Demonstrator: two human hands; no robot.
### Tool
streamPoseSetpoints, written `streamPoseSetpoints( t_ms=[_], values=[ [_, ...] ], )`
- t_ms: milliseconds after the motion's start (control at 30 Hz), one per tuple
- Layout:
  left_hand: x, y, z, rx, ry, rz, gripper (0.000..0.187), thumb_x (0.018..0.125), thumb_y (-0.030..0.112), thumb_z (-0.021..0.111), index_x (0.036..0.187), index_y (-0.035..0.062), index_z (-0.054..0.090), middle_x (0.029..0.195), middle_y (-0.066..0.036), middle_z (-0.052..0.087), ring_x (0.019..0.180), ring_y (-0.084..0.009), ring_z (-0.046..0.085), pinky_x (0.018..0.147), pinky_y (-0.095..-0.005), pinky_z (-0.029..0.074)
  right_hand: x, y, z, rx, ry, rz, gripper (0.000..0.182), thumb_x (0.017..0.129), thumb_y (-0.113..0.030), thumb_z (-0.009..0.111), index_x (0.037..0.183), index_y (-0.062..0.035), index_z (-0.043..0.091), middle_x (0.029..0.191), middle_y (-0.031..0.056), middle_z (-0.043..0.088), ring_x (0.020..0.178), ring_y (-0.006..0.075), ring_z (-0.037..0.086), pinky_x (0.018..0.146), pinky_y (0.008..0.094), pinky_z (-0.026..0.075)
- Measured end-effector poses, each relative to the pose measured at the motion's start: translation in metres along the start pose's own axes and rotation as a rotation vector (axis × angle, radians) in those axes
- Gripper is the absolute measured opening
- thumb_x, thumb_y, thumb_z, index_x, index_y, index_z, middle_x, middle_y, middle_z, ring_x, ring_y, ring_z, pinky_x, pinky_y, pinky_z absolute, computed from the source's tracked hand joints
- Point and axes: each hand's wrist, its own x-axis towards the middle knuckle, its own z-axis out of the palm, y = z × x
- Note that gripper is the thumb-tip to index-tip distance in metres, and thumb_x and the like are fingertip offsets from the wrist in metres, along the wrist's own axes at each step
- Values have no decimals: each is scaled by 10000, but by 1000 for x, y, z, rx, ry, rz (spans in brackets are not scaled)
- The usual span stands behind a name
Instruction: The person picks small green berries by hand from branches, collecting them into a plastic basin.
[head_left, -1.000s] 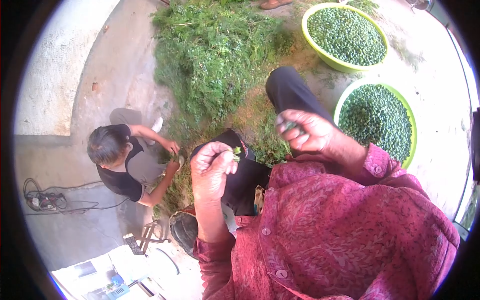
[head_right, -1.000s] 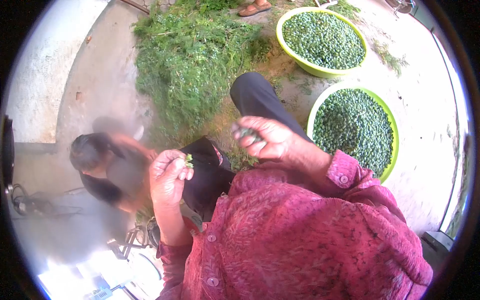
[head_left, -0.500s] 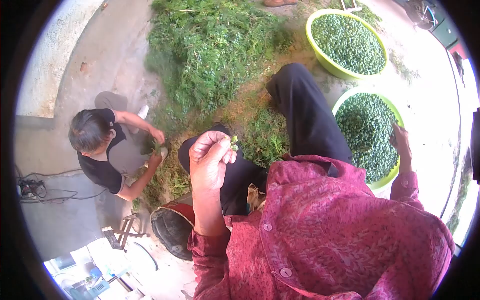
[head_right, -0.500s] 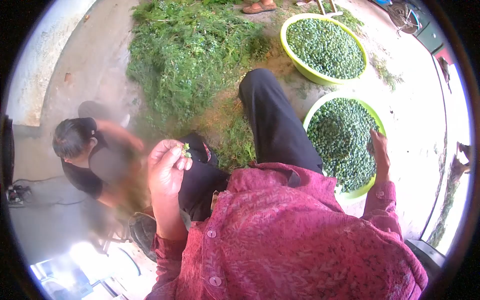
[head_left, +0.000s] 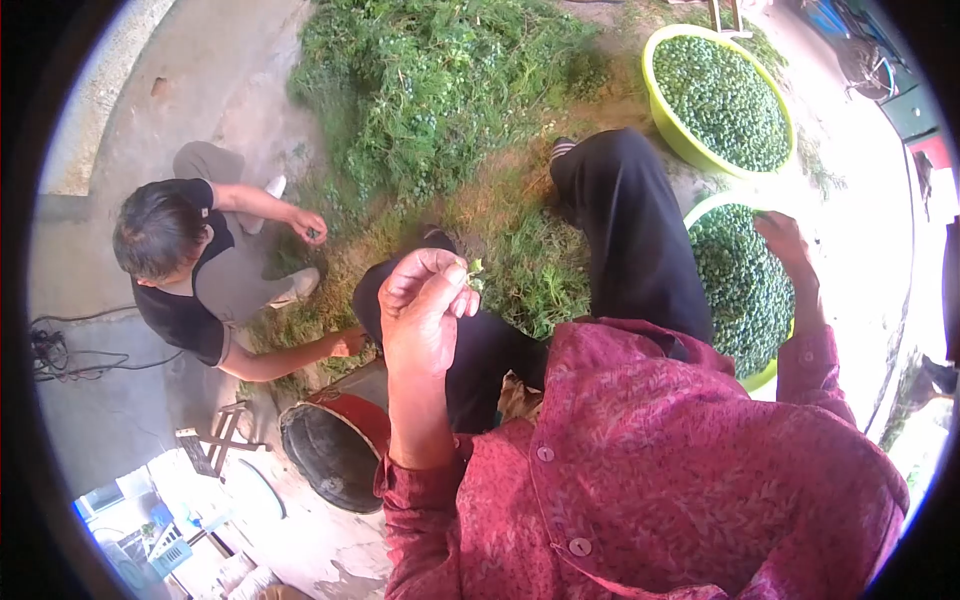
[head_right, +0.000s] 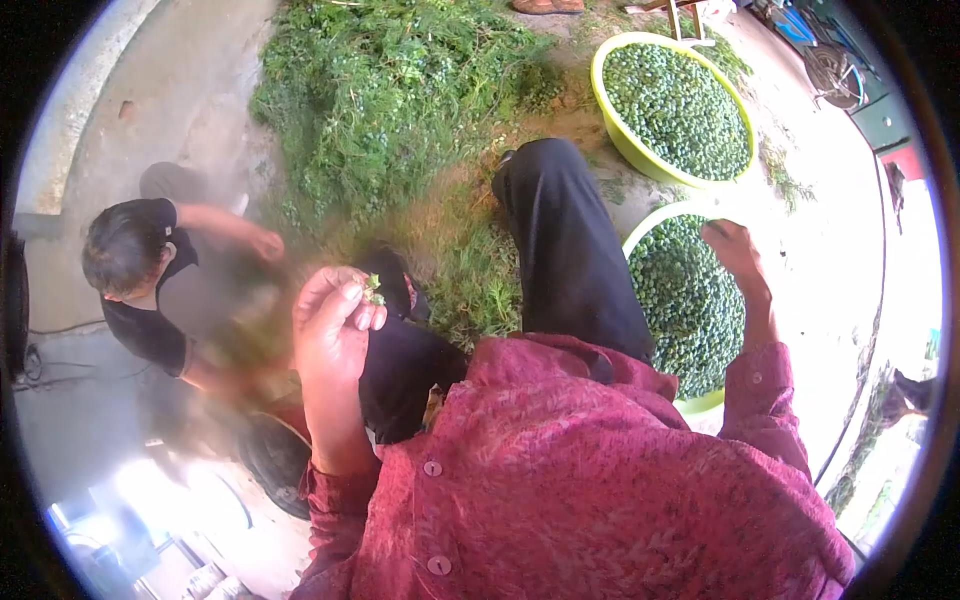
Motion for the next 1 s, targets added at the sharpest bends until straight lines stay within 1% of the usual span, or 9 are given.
streamPoseSetpoints(
  t_ms=[67, 333, 433, 467, 667, 733, 800, 900, 1000],
  values=[
    [6, -1, -5, -21, 38, 6, 61, 794, 18, 527, 839, -8, 559, 717, -80, 553, 540, -110, 465, 509, -280, 400, 9, -26, 8, -92, 15, -252, 385, 784, -318, 581, 1039, -30, 595, 883, 106, 636, 841, 172, 578, 780, 293, 443],
    [63, 23, -37, -35, 71, 195, 53, 790, 17, 537, 829, -15, 552, 767, -106, 550, 521, -102, 446, 487, -262, 402, 56, -90, 53, -139, -230, -314, 382, 795, -284, 570, 1061, -9, 576, 937, 142, 628, 875, 203, 591, 774, 305, 447],
    [88, 31, -58, 91, 267, 273, 64, 803, 44, 505, 825, -15, 517, 783, -125, 532, 527, -102, 434, 505, -278, 405, 86, -110, 75, -303, -305, -464, 362, 801, -258, 554, 1062, -7, 574, 950, 150, 624, 867, 231, 593, 782, 321, 446],
    [97, 33, -73, 216, 297, 255, 74, 811, 59, 500, 826, -13, 504, 779, -113, 530, 539, -99, 431, 524, -282, 403, 93, -121, 79, -326, -318, -507, 360, 805, -262, 554, 1053, -2, 576, 948, 153, 623, 860, 228, 596, 768, 324, 452],
    [153, 3, -119, 42, 440, 107, 70, 812, 73, 507, 827, 6, 501, 756, -75, 519, 535, -93, 409, 529, -285, 387, 147, -178, 129, -431, -389, -491, 359, 798, -286, 564, 1067, -47, 575, 936, 154, 623, 830, 225, 611, 731, 332, 472],
    [168, -13, -129, 172, 419, 13, 45, 802, 63, 518, 809, 19, 512, 743, -66, 515, 535, -96, 407, 531, -280, 387, 169, -206, 150, -530, -492, -423, 354, 801, -240, 568, 1089, -34, 551, 1011, 153, 600, 892, 206, 602, 786, 328, 464],
    [190, -36, -133, 105, 425, 11, 39, 774, 20, 535, 812, 16, 542, 665, -45, 516, 528, -101, 410, 522, -258, 385, 183, -223, 177, -532, -441, -579, 376, 778, -259, 598, 1078, -38, 554, 974, 162, 601, 872, 239, 608, 758, 309, 475],
    [216, -60, -149, 274, 340, -175, 80, 770, -13, 518, 844, -3, 546, 671, -45, 545, 580, -108, 486, 523, -257, 411, 194, -262, 227, -659, -567, -572, 358, 759, -262, 597, 1042, -45, 567, 994, 177, 590, 893, 283, 593, 767, 358, 475],
    [244, -86, -165, 547, 233, -364, 153, 763, 7, 534, 914, -8, 554, 721, -62, 574, 682, -135, 581, 553, -273, 460, 222, -260, 289, -586, -559, -947, 364, 722, -196, 594, 1056, -55, 558, 967, 172, 577, 941, 342, 539, 825, 395, 444]
  ],
)
